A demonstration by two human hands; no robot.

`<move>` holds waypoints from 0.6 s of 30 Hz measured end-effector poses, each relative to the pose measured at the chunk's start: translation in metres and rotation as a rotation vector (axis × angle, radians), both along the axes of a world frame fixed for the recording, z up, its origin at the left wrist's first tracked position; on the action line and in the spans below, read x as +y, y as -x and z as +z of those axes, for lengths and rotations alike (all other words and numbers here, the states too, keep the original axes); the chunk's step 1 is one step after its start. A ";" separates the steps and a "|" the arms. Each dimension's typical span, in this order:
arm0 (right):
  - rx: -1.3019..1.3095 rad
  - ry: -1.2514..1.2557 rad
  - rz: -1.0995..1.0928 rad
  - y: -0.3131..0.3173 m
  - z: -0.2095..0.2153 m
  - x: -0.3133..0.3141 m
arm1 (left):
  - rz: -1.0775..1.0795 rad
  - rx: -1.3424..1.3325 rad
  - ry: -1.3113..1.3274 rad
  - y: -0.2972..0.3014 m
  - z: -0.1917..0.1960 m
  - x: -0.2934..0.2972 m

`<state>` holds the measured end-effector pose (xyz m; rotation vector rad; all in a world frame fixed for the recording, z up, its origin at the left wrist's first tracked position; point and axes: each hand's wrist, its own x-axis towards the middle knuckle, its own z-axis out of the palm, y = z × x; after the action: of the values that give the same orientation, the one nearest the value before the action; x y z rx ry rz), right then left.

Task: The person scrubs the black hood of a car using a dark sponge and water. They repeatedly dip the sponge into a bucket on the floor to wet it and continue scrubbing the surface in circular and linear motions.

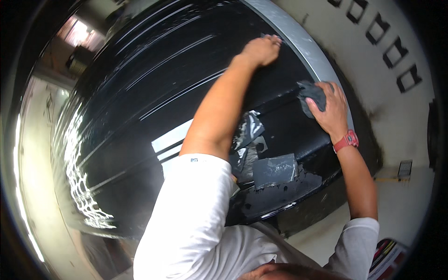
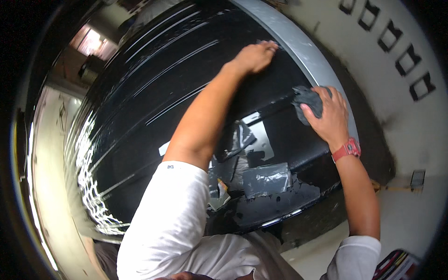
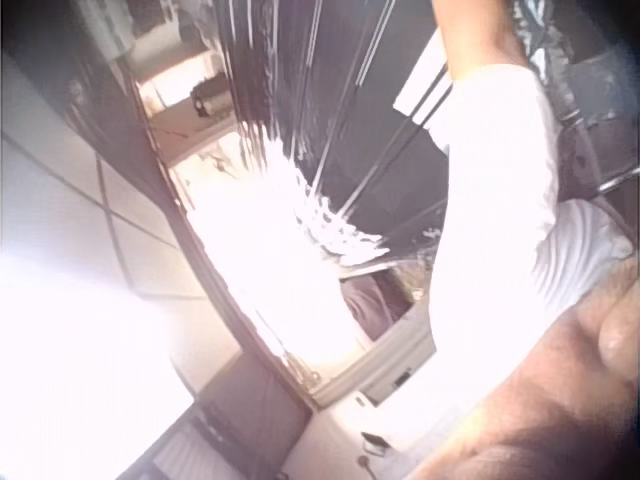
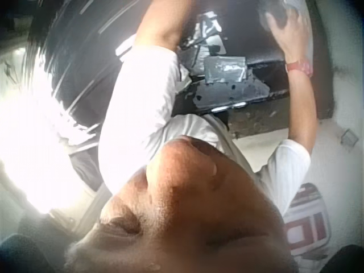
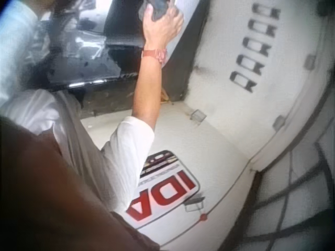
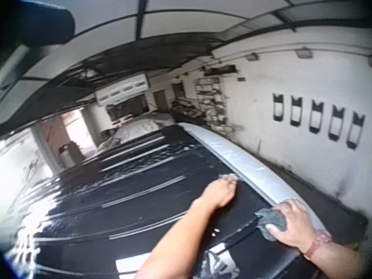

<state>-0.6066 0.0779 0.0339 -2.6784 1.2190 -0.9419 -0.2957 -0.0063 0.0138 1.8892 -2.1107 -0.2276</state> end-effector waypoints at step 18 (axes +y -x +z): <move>-0.181 0.038 -0.105 -0.078 0.028 0.013 | 0.801 -0.064 0.167 -0.248 0.027 0.450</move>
<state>-0.5290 0.0908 0.0616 -2.5114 1.3245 -1.2026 -0.0473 0.4441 0.0405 2.4598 -1.1994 0.1838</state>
